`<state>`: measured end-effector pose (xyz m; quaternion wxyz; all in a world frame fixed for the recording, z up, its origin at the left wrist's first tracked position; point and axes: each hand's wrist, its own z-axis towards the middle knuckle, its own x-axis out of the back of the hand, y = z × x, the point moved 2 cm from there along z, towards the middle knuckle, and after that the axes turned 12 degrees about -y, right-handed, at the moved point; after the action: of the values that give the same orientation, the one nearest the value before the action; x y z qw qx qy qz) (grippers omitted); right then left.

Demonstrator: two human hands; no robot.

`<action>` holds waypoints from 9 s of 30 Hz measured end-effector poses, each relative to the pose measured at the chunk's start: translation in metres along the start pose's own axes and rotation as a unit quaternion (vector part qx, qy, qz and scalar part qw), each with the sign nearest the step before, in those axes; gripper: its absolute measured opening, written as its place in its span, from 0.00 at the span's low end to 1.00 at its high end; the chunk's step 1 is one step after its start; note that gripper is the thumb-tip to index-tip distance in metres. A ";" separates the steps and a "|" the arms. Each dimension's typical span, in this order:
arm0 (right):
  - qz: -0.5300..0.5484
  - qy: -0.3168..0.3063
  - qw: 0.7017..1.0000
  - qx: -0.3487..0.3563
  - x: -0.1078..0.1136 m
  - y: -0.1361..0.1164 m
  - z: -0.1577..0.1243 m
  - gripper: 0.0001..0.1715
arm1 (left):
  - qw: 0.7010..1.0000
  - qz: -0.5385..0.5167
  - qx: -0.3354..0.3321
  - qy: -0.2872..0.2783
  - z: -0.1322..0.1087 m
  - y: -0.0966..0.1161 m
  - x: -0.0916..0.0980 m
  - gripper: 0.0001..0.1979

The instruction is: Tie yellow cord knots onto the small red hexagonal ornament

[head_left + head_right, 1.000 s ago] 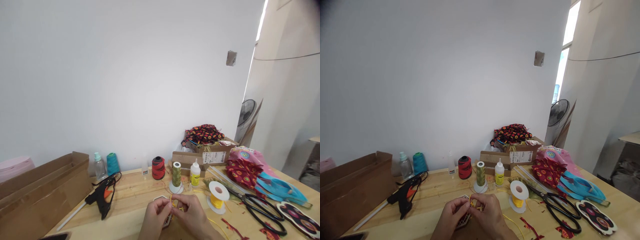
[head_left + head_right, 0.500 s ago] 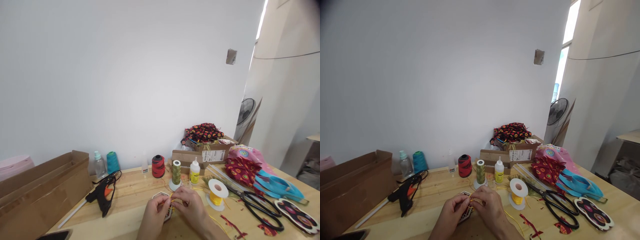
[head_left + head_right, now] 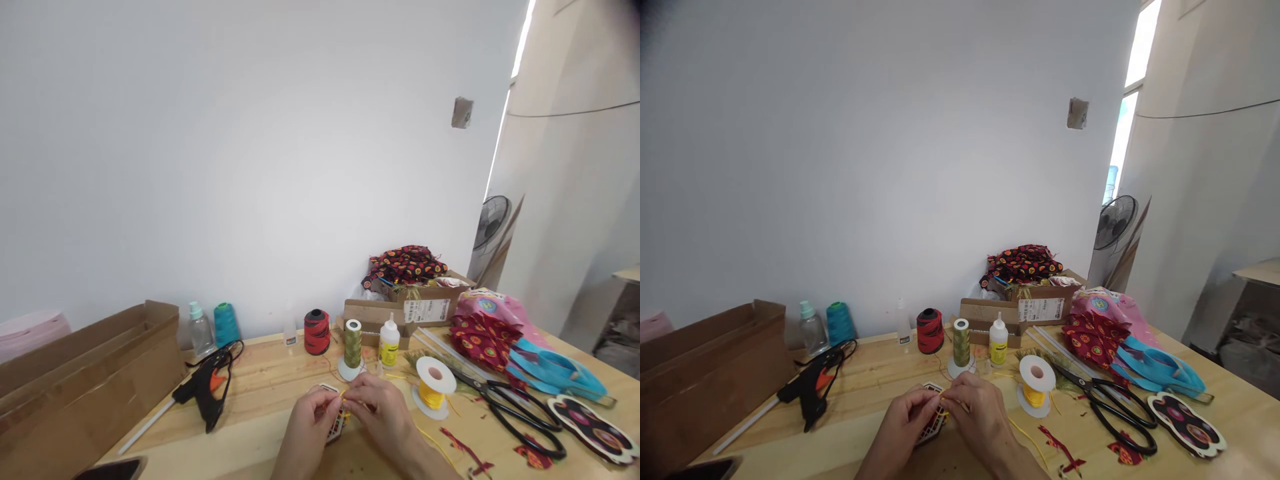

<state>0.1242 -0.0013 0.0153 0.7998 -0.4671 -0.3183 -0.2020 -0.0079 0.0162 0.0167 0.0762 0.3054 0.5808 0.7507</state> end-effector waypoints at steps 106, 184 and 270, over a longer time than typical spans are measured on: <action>0.242 0.066 0.960 -0.123 -0.011 -0.004 0.002 0.11 | 0.971 -0.225 0.050 0.069 0.003 -0.010 0.001 0.11; 0.573 0.229 0.766 -0.181 0.001 0.014 -0.002 0.13 | 0.977 -0.193 0.077 -0.041 0.008 -0.008 -0.006 0.13; 0.004 0.083 0.996 -0.041 -0.019 -0.001 0.006 0.14 | 0.992 -0.109 0.069 0.016 0.004 -0.013 0.012 0.12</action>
<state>0.1077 0.0042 0.0049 0.8045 -0.4825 -0.2404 -0.2492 -0.0185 0.0291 0.0097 0.1268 0.2326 0.6621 0.7011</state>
